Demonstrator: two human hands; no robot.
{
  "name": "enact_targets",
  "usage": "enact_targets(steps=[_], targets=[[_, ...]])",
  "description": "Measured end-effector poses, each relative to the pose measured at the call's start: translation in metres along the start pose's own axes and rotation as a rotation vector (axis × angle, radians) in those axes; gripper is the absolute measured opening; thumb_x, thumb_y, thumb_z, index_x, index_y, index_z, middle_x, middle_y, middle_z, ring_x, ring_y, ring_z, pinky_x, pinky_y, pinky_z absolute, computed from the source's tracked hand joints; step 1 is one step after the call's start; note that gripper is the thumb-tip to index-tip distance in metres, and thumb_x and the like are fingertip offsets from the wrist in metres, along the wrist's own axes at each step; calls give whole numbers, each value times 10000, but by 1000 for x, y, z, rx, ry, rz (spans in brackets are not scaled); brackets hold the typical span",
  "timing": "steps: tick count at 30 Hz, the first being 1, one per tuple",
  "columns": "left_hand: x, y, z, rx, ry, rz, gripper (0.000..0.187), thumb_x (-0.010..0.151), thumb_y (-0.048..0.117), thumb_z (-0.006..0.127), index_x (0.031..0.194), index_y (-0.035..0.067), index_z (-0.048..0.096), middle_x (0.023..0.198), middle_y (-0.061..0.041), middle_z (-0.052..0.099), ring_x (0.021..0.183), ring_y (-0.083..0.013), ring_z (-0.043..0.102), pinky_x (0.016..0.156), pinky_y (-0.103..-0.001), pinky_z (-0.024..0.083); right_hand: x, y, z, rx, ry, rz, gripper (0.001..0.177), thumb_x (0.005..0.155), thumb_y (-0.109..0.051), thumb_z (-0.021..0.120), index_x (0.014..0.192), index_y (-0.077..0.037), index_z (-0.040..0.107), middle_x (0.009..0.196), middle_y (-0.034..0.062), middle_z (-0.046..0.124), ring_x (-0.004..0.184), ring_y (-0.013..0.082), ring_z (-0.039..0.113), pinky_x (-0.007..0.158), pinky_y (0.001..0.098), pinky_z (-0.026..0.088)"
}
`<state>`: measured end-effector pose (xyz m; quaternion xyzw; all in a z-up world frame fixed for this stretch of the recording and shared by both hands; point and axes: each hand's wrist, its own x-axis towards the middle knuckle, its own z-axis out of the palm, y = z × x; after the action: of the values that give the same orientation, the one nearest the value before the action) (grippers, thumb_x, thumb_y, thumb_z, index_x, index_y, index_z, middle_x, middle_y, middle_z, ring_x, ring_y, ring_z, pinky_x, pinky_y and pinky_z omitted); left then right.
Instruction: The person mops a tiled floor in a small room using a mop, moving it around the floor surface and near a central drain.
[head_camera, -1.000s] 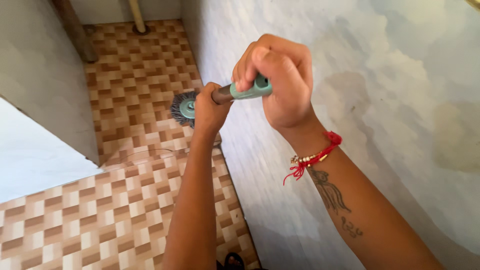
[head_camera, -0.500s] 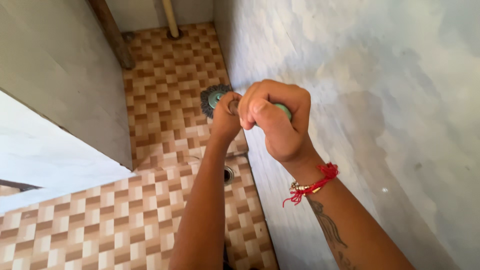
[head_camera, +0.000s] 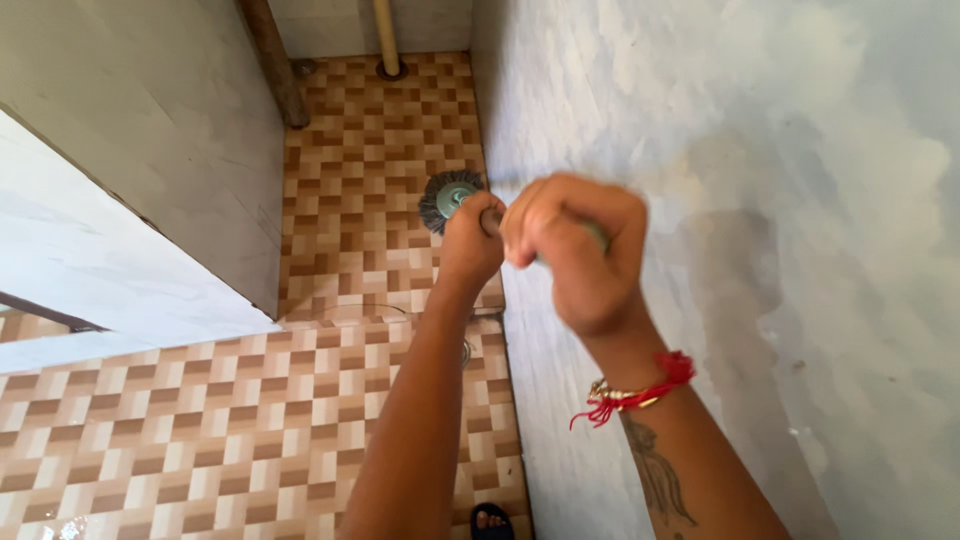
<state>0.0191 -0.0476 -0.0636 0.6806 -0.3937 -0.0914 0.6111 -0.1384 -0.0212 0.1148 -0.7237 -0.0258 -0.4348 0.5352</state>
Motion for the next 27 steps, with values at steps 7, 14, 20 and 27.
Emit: enact_targets(steps=[7, 14, 20, 27], targets=[[11, 51, 11, 25, -38, 18, 257, 803, 247, 804, 872, 35, 677, 804, -189, 723, 737, -296, 726, 657, -402, 547, 39, -38, -33, 126, 55, -61, 336, 1054, -136, 460, 768, 28, 522, 663, 154, 587, 582, 198, 578, 596, 313, 492], [31, 24, -5, -102, -94, 40, 273, 841, 233, 790, 992, 32, 685, 901, -151, 757, 828, -255, 732, 714, -376, 553, 53, 4, -12, 144, 63, -137, 360, 1059, -152, 477, 746, 23, 513, 674, 97, 553, 586, 171, 563, 569, 312, 450], [22, -15, -12, 43, -186, 92, 304, 908, 253, 680, 1120, 37, 650, 1049, -184, 724, 977, -305, 711, 795, -407, 549, 4, 18, 5, 51, 5, 13, 265, 1002, -124, 492, 761, -17, 515, 729, 75, 594, 703, 112, 545, 659, 278, 447], [13, 33, -30, 259, -288, -29, 343, 851, 300, 718, 1094, 64, 662, 1008, -174, 730, 943, -347, 691, 771, -441, 527, 13, -8, -7, 94, -24, 2, 359, 1075, -167, 504, 766, 6, 564, 728, 103, 621, 663, 128, 566, 640, 291, 462]])
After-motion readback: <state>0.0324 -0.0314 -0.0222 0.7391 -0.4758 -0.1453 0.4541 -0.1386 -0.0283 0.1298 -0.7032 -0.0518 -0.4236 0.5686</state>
